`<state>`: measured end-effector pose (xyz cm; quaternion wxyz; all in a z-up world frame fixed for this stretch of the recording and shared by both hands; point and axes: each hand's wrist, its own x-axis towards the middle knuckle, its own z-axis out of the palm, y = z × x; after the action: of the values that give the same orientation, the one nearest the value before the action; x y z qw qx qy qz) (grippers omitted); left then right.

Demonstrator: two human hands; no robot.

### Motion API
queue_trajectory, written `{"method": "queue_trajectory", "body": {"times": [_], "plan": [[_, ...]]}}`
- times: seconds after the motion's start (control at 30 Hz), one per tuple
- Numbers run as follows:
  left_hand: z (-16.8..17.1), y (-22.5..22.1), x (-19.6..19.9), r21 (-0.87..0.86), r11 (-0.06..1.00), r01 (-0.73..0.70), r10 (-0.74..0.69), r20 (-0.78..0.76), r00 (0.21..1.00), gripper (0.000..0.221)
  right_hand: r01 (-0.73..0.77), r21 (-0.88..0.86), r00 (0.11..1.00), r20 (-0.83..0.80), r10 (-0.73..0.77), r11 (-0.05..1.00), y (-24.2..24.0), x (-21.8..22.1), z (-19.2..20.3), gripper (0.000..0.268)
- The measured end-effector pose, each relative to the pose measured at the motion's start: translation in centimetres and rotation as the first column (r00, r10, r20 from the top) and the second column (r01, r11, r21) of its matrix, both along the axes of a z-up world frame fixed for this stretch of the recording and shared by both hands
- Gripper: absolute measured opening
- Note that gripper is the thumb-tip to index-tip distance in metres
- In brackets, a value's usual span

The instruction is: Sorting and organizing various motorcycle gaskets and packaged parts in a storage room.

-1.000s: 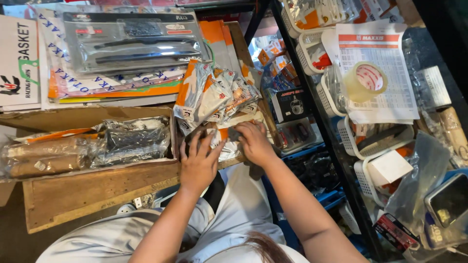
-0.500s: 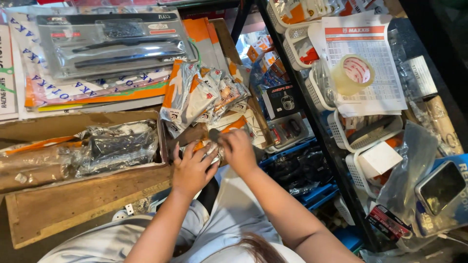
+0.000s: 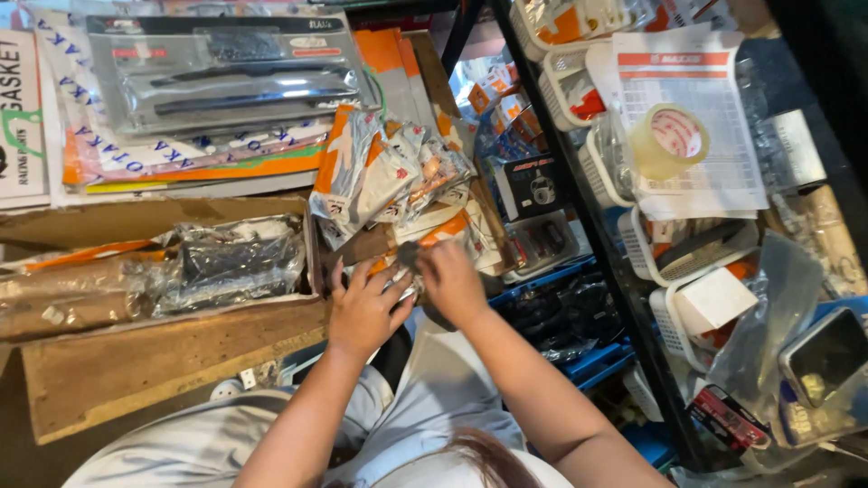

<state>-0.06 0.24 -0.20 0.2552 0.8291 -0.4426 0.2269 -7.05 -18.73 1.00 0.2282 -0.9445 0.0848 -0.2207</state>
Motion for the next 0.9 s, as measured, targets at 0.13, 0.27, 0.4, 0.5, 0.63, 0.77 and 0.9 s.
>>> {"method": "queue_trajectory", "body": {"times": [0.13,0.27,0.4,0.5,0.63,0.77,0.9], "plan": [[0.6,0.1,0.0,0.001,1.000,0.014,-0.014,-0.023,1.000,0.029,0.225,-0.197,0.973,-0.008,-0.231,0.954,-5.0,0.1,-3.5,0.015],[0.3,0.1,-0.2,0.011,1.000,0.011,-0.011,-0.017,1.000,0.028,0.274,-0.287,0.961,0.039,-0.275,0.918,-6.9,-0.2,-3.1,0.013],[0.1,0.2,-0.2,0.011,1.000,0.006,-0.006,0.007,1.000,0.029,0.364,-0.110,0.931,0.072,-0.358,0.925,-4.8,-0.6,-1.4,0.014],[0.0,0.0,0.2,0.020,1.000,0.002,-0.002,0.003,1.000,0.026,0.196,0.007,0.980,0.038,-0.196,0.981,-0.3,-0.3,2.0,0.012],[-0.3,-0.1,0.0,0.021,1.000,-0.014,0.014,0.019,1.000,0.021,-0.025,-0.118,1.000,0.008,0.026,0.993,0.7,-0.6,-0.8,0.015],[0.5,-0.4,-0.1,0.017,0.999,-0.033,0.032,0.018,0.999,0.024,-0.020,-0.200,1.000,0.019,0.024,0.980,0.4,0.1,1.0,0.017],[0.2,-0.4,0.0,0.009,1.000,-0.029,0.029,-0.015,0.999,0.029,0.132,-0.127,0.988,0.096,-0.120,0.983,-0.6,-0.3,-1.3,0.012]]}}
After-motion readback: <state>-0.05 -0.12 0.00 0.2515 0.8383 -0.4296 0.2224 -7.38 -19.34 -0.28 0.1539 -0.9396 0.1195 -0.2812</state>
